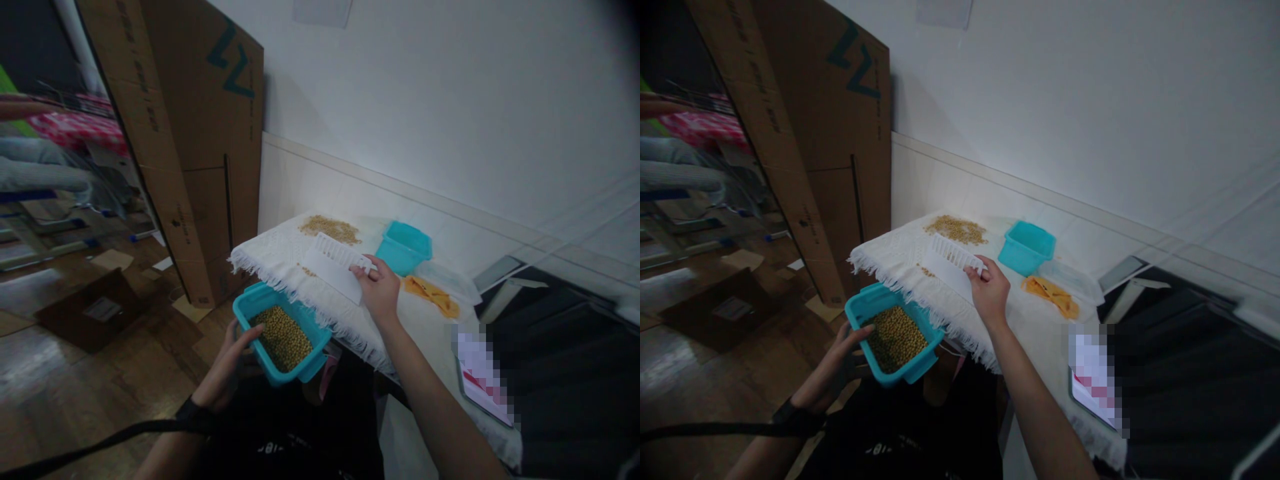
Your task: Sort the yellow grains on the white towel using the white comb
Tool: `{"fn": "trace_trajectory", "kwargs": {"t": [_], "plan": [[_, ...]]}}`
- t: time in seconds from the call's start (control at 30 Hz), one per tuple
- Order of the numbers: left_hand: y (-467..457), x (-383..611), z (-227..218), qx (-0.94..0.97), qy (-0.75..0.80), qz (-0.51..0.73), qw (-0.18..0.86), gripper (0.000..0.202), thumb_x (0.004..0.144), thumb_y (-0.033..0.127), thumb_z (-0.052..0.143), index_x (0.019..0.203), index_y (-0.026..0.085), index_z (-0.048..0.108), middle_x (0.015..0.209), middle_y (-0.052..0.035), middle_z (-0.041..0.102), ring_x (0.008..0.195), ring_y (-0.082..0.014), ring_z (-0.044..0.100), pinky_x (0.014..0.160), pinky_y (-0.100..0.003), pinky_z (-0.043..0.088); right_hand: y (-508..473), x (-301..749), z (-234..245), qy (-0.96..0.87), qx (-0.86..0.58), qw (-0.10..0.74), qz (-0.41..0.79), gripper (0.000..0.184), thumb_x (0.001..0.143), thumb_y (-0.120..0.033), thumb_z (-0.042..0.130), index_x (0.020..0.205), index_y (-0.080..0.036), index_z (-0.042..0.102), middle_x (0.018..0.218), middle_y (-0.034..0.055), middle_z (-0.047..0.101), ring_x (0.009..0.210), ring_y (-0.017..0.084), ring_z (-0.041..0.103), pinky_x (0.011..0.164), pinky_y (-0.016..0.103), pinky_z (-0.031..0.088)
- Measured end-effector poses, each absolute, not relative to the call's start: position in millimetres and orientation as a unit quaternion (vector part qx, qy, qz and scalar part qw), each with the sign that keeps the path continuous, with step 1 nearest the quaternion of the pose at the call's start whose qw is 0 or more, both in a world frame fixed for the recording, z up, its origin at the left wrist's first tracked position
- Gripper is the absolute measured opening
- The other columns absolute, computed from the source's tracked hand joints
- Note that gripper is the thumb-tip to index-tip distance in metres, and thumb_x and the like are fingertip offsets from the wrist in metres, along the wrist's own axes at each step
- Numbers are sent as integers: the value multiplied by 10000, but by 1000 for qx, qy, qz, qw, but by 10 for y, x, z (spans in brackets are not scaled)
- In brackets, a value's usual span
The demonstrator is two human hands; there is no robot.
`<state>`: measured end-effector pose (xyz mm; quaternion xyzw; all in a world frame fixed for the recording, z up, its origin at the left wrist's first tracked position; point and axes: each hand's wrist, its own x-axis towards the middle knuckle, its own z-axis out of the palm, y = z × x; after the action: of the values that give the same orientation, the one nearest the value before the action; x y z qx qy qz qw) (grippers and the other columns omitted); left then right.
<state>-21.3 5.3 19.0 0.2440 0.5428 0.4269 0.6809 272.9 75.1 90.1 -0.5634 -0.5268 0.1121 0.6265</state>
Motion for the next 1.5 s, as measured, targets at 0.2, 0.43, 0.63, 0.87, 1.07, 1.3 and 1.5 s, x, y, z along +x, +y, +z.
{"fn": "trace_trajectory", "kwargs": {"t": [0.2, 0.43, 0.63, 0.87, 1.07, 1.3, 1.5], "plan": [[53, -214, 191, 246, 542, 433, 677, 1010, 731, 492, 881, 1572, 368, 335, 1272, -154, 690, 881, -326, 786, 719, -502, 660, 743, 2683, 928, -532, -569, 616, 117, 447, 743, -473, 765, 1077, -176, 744, 759, 45, 797, 688, 249, 765, 614, 325, 594], [75, -227, 146, 251, 552, 421, 675, 984, 743, 532, 858, 1562, 386, 333, 1286, -148, 688, 894, -314, 783, 720, -488, 658, 719, 2648, 965, -533, -569, 615, 121, 457, 737, -494, 778, 1065, -179, 739, 770, 56, 803, 710, 263, 776, 626, 336, 610], [67, -220, 194, 242, 548, 426, 678, 929, 747, 501, 857, 1528, 384, 368, 1330, -151, 671, 887, -319, 790, 712, -493, 665, 714, 2604, 936, -521, -564, 627, 130, 459, 726, -506, 788, 1044, -180, 728, 769, 64, 805, 705, 278, 780, 628, 347, 614], [89, -231, 141, 241, 555, 426, 673, 985, 753, 494, 855, 1567, 389, 311, 1301, -141, 675, 887, -319, 791, 724, -490, 665, 674, 2560, 861, -491, -570, 648, 117, 495, 736, -507, 786, 1087, -165, 716, 801, 74, 813, 724, 271, 784, 661, 343, 618], [75, -235, 156, 243, 547, 427, 678, 992, 739, 506, 870, 1563, 378, 332, 1240, -144, 697, 858, -316, 791, 696, -480, 661, 726, 2514, 785, -490, -580, 643, 99, 479, 769, -507, 769, 1105, -171, 711, 830, 80, 817, 760, 274, 790, 703, 353, 624], [75, -250, 185, 245, 546, 428, 677, 969, 757, 503, 853, 1562, 382, 326, 1246, -139, 693, 856, -302, 788, 704, -464, 661, 745, 2470, 757, -494, -582, 637, 101, 481, 792, -501, 759, 1133, -166, 709, 842, 82, 819, 764, 273, 792, 689, 342, 618], [92, -264, 179, 243, 553, 430, 671, 963, 756, 512, 848, 1558, 387, 332, 1253, -132, 681, 850, -293, 782, 685, -465, 663, 776, 2449, 778, -492, -577, 645, 91, 487, 786, -501, 762, 1130, -161, 710, 847, 89, 822, 770, 281, 795, 697, 350, 613]]}}
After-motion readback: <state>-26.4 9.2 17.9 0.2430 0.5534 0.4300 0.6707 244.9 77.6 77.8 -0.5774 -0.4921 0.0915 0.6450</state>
